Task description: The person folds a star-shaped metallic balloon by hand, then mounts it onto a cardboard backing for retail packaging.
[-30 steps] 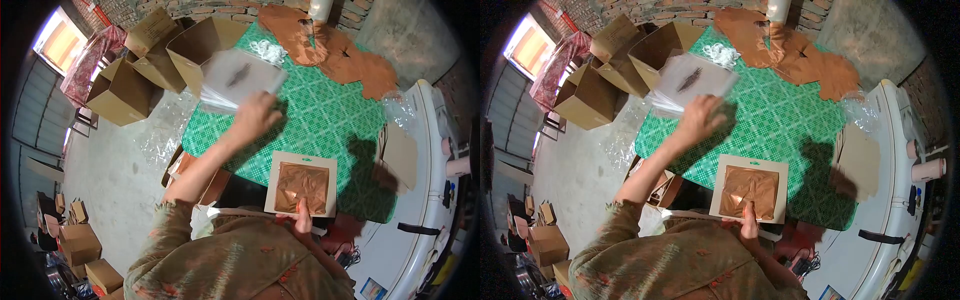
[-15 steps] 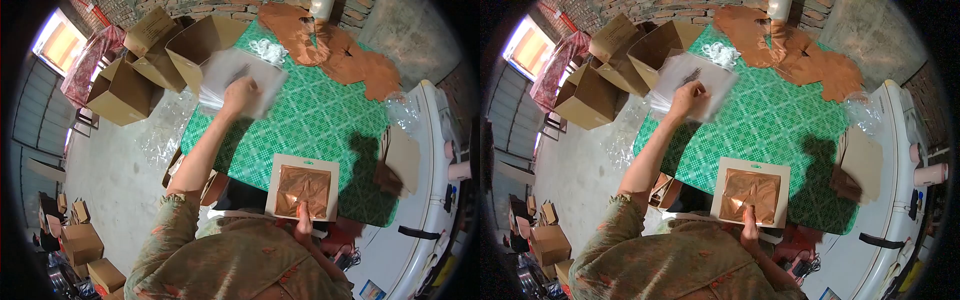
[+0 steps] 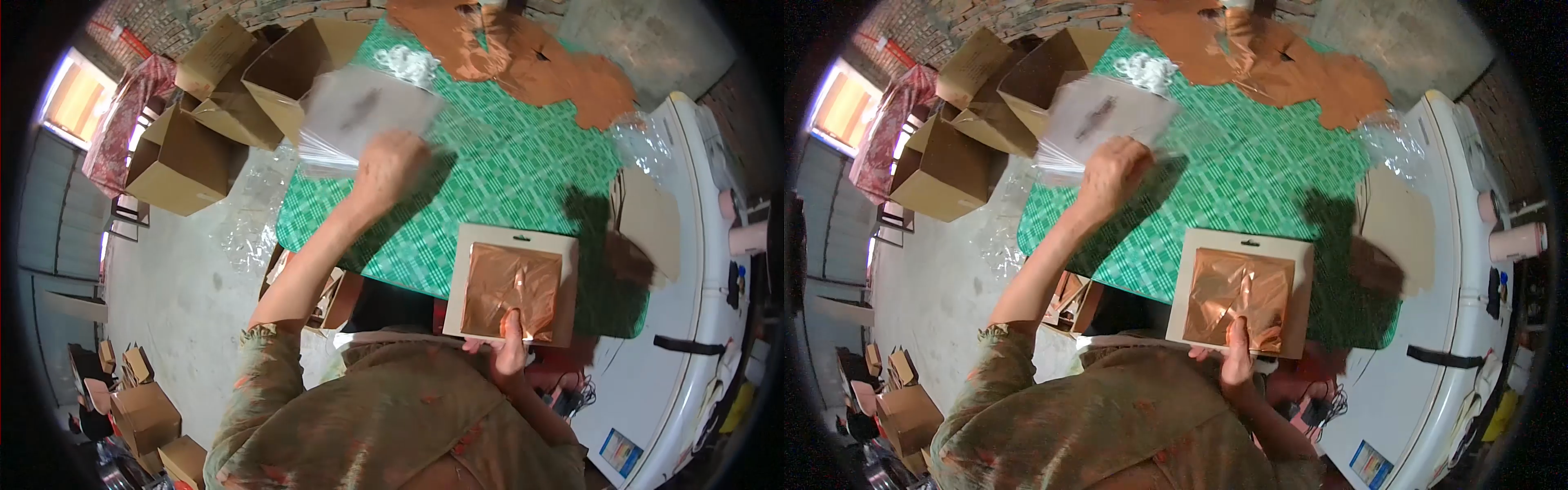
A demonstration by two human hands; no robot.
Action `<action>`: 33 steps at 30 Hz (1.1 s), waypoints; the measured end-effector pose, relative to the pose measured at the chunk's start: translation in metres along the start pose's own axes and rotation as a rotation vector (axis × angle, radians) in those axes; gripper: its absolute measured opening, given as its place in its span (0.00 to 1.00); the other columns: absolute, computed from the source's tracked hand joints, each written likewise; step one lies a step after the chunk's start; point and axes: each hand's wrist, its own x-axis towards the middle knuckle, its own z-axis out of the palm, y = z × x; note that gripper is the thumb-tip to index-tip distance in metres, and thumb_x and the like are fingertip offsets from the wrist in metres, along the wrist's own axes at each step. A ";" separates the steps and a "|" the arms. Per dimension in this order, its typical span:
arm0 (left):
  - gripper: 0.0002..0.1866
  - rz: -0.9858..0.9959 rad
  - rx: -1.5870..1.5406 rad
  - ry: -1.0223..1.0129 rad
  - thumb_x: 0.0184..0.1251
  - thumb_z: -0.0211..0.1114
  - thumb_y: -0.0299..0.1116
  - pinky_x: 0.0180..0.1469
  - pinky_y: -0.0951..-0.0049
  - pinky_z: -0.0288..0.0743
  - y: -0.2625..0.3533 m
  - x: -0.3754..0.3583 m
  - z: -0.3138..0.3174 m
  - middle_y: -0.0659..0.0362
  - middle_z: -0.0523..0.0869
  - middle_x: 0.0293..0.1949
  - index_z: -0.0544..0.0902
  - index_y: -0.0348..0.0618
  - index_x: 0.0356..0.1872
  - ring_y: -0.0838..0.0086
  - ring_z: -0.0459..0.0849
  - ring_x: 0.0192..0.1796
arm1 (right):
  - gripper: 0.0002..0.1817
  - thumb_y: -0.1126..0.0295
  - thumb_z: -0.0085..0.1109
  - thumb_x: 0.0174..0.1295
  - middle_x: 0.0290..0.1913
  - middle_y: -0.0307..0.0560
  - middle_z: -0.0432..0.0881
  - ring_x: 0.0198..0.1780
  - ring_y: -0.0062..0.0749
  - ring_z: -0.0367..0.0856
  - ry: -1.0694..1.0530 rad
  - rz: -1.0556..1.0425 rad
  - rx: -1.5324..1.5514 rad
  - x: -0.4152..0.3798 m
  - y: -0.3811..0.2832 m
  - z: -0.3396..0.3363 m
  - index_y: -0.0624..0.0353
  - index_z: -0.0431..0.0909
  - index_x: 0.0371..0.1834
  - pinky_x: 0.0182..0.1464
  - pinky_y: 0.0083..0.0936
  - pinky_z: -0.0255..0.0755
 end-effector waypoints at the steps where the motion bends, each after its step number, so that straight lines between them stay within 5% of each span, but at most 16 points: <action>1: 0.07 0.066 -0.054 -0.019 0.61 0.73 0.24 0.42 0.56 0.79 0.019 -0.003 -0.004 0.52 0.84 0.33 0.83 0.40 0.36 0.53 0.85 0.39 | 0.33 0.45 0.28 0.87 0.43 0.61 0.88 0.33 0.46 0.87 -0.013 0.006 0.030 -0.003 0.006 -0.009 0.68 0.70 0.63 0.40 0.37 0.81; 4: 0.10 0.170 -0.159 -0.106 0.59 0.75 0.25 0.43 0.56 0.79 0.055 -0.023 -0.001 0.53 0.82 0.34 0.81 0.41 0.36 0.55 0.84 0.40 | 0.32 0.47 0.27 0.88 0.47 0.61 0.87 0.34 0.46 0.87 0.019 -0.092 0.089 -0.018 0.009 -0.024 0.68 0.71 0.63 0.42 0.39 0.81; 7: 0.11 0.199 -0.252 -0.182 0.60 0.77 0.27 0.43 0.57 0.80 0.083 -0.036 -0.004 0.54 0.81 0.35 0.82 0.40 0.36 0.56 0.83 0.41 | 0.27 0.51 0.28 0.88 0.35 0.58 0.84 0.34 0.42 0.84 0.178 -0.137 -0.020 -0.034 0.009 -0.027 0.64 0.70 0.51 0.45 0.33 0.79; 12: 0.13 0.135 -0.395 -0.249 0.59 0.78 0.27 0.47 0.56 0.80 0.094 -0.052 -0.002 0.54 0.85 0.41 0.83 0.41 0.41 0.53 0.85 0.45 | 0.29 0.45 0.34 0.86 0.31 0.52 0.84 0.34 0.37 0.84 0.381 0.062 0.145 -0.042 -0.010 -0.028 0.62 0.74 0.51 0.43 0.31 0.78; 21: 0.16 -0.035 -0.561 -0.298 0.53 0.81 0.27 0.52 0.55 0.79 0.104 -0.065 -0.001 0.55 0.86 0.43 0.82 0.41 0.39 0.52 0.85 0.48 | 0.34 0.41 0.35 0.85 0.41 0.52 0.88 0.35 0.35 0.89 0.374 0.065 -0.001 -0.054 -0.005 -0.061 0.65 0.75 0.62 0.39 0.30 0.83; 33: 0.18 -0.056 -0.584 -0.318 0.53 0.83 0.29 0.55 0.54 0.78 0.103 -0.066 0.002 0.54 0.85 0.42 0.82 0.42 0.41 0.52 0.84 0.49 | 0.34 0.43 0.34 0.86 0.37 0.51 0.89 0.32 0.34 0.87 0.252 0.120 -0.092 -0.029 -0.032 -0.050 0.65 0.77 0.60 0.33 0.28 0.79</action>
